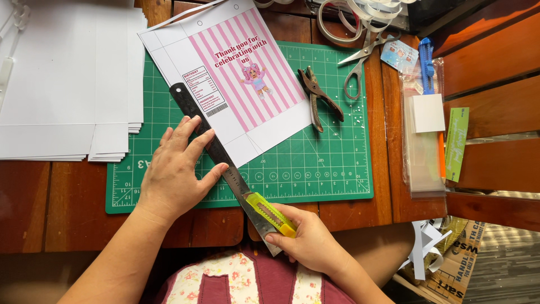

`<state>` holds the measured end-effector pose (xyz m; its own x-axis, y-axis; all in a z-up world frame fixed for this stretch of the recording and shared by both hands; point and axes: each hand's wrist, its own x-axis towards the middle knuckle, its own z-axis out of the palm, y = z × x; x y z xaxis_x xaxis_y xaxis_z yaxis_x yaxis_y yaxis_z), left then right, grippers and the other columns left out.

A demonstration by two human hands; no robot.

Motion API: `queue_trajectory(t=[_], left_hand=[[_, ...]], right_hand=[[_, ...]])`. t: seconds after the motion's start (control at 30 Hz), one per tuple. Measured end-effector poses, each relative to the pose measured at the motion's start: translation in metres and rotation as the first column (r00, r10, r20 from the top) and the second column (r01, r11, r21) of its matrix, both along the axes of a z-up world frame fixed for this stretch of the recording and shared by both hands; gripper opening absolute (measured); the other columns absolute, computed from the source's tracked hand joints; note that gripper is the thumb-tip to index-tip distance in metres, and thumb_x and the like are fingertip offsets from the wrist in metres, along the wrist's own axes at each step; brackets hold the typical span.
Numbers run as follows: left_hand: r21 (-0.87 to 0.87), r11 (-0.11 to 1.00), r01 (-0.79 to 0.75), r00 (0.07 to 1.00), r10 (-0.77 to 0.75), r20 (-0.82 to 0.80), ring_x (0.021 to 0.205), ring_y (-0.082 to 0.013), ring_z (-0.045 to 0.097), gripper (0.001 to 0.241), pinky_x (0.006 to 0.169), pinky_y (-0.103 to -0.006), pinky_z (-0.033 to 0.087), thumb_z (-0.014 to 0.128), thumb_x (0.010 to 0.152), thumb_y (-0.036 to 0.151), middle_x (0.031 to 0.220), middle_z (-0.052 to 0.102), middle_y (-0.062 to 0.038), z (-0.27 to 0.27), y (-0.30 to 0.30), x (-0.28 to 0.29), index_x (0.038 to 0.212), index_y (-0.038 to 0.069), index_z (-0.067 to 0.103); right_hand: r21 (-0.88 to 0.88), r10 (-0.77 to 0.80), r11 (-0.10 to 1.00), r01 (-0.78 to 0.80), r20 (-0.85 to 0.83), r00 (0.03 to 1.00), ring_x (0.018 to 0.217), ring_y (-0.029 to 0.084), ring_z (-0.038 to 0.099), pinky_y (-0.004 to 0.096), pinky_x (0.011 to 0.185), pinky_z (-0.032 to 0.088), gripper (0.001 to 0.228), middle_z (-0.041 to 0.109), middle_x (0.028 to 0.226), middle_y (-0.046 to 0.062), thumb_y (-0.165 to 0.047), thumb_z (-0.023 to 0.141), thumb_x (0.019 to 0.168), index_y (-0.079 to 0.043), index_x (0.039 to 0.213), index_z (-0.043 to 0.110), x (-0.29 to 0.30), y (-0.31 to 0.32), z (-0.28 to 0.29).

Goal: The person uses a metal ruler and a yellow utility knife to trim the edges of a printed pink-and-white striped card on a green cutting mat. They then switch to scissors to trim the corners of the same card.

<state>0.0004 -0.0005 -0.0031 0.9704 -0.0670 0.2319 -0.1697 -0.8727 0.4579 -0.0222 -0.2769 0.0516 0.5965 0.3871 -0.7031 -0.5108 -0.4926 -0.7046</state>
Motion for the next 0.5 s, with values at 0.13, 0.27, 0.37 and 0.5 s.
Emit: queue_trajectory(t=[0.13, 0.27, 0.37, 0.5], left_hand=[[-0.012, 1.0, 0.002, 1.0, -0.002, 0.019, 0.148, -0.0359, 0.041, 0.052, 0.12, -0.0582, 0.032, 0.073, 0.089, 0.043, 0.154, 0.048, -0.017, -0.003, 0.0, 0.001, 0.133, 0.016, 0.065], [-0.012, 1.0, -0.02, 1.0, 0.02, 0.022, 0.148, -0.0367, 0.042, 0.033, 0.12, -0.0628, 0.028, 0.072, 0.091, 0.037, 0.153, 0.053, -0.012, -0.002, -0.007, 0.0, 0.118, 0.018, 0.072], [0.113, 0.993, -0.043, 0.998, 0.038, 0.049, 0.141, -0.0329, 0.052, 0.034, 0.117, -0.059, 0.034, 0.071, 0.089, 0.029, 0.148, 0.059, -0.011, -0.002, -0.018, -0.001, 0.12, 0.014, 0.071], [0.16, 0.985, -0.058, 0.997, 0.064, -0.033, 0.141, -0.0277, 0.052, 0.045, 0.118, -0.0499, 0.035, 0.073, 0.086, 0.03, 0.152, 0.056, -0.014, -0.006, -0.021, 0.002, 0.126, 0.009, 0.071]], right_hand=[[-0.02, -0.005, 1.0, 0.005, -0.009, 1.0, 0.044, 0.008, 0.046, 0.021, 0.036, 0.049, 0.061, 0.068, 0.083, -0.002, -0.007, 0.077, 0.086, -0.023, 0.144, 0.067, 0.0, 0.001, 0.0], [-0.044, -0.021, 0.999, 0.02, -0.025, 0.999, 0.043, 0.008, 0.047, 0.021, 0.038, 0.047, 0.062, 0.066, 0.074, -0.001, -0.005, 0.076, 0.086, -0.025, 0.143, 0.068, 0.001, 0.002, 0.001], [-0.079, 0.025, 0.997, -0.024, 0.014, 1.0, 0.044, 0.008, 0.049, 0.021, 0.041, 0.049, 0.059, 0.068, 0.078, -0.003, -0.006, 0.074, 0.087, -0.026, 0.142, 0.069, 0.001, 0.003, 0.009], [-0.18, 0.128, 0.98, -0.086, 0.237, 0.963, 0.1, 0.002, 0.068, 0.017, 0.093, 0.048, 0.055, 0.081, 0.116, -0.01, -0.018, 0.079, 0.084, -0.024, 0.137, 0.07, 0.007, -0.015, 0.012]])
